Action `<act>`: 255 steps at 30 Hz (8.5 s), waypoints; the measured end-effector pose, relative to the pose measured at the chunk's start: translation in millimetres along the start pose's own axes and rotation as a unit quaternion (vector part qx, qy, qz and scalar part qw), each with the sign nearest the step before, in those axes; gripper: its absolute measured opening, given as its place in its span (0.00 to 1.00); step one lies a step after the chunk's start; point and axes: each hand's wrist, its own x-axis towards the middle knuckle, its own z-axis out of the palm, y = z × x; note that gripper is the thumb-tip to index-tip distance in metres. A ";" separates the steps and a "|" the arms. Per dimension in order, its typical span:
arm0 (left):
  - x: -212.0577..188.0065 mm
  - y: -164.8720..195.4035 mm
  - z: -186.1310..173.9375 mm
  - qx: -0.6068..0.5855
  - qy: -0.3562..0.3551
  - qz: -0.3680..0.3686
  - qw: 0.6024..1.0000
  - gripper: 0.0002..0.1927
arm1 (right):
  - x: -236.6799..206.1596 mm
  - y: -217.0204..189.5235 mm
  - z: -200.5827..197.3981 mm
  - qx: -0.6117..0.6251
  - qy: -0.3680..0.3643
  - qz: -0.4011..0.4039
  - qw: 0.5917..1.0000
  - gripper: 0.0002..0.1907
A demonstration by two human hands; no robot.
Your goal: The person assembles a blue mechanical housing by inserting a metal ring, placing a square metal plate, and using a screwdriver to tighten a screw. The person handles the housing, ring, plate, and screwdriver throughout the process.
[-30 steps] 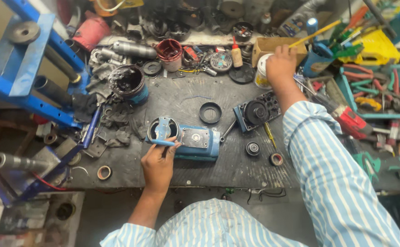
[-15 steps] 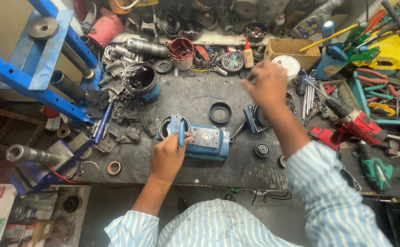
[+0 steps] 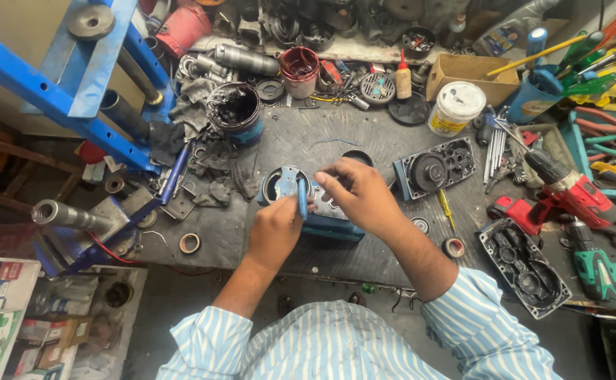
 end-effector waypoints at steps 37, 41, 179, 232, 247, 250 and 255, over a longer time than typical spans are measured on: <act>10.2 -95.2 -23.3 0.169 -0.070 0.063 0.981 0.26 | -11.5 -41.3 185.2 -0.667 0.297 0.056 0.682 0.33; 17.2 -92.7 -28.2 0.164 -0.066 0.061 0.982 0.26 | 2.4 -38.3 167.1 -0.453 0.290 0.093 0.838 0.43; 13.2 -53.5 -7.4 -0.115 -0.182 0.000 0.977 0.06 | -33.5 115.5 83.4 0.000 0.076 -0.103 0.992 0.07; 9.9 -52.4 -3.3 -0.100 -0.148 0.036 0.983 0.06 | -32.0 105.8 82.0 -0.046 0.109 -0.122 0.985 0.09; 5.0 -58.0 3.3 -0.097 -0.111 0.017 0.989 0.08 | -44.7 103.2 84.3 -0.252 0.155 -0.173 0.939 0.21; 6.2 -48.5 5.0 -0.064 -0.109 -0.056 0.990 0.14 | -49.8 96.8 86.8 -0.299 0.171 -0.153 0.926 0.19; 6.8 -44.1 -4.3 -0.106 -0.112 0.035 0.987 0.08 | -50.3 94.2 92.3 -0.320 0.171 -0.145 0.921 0.15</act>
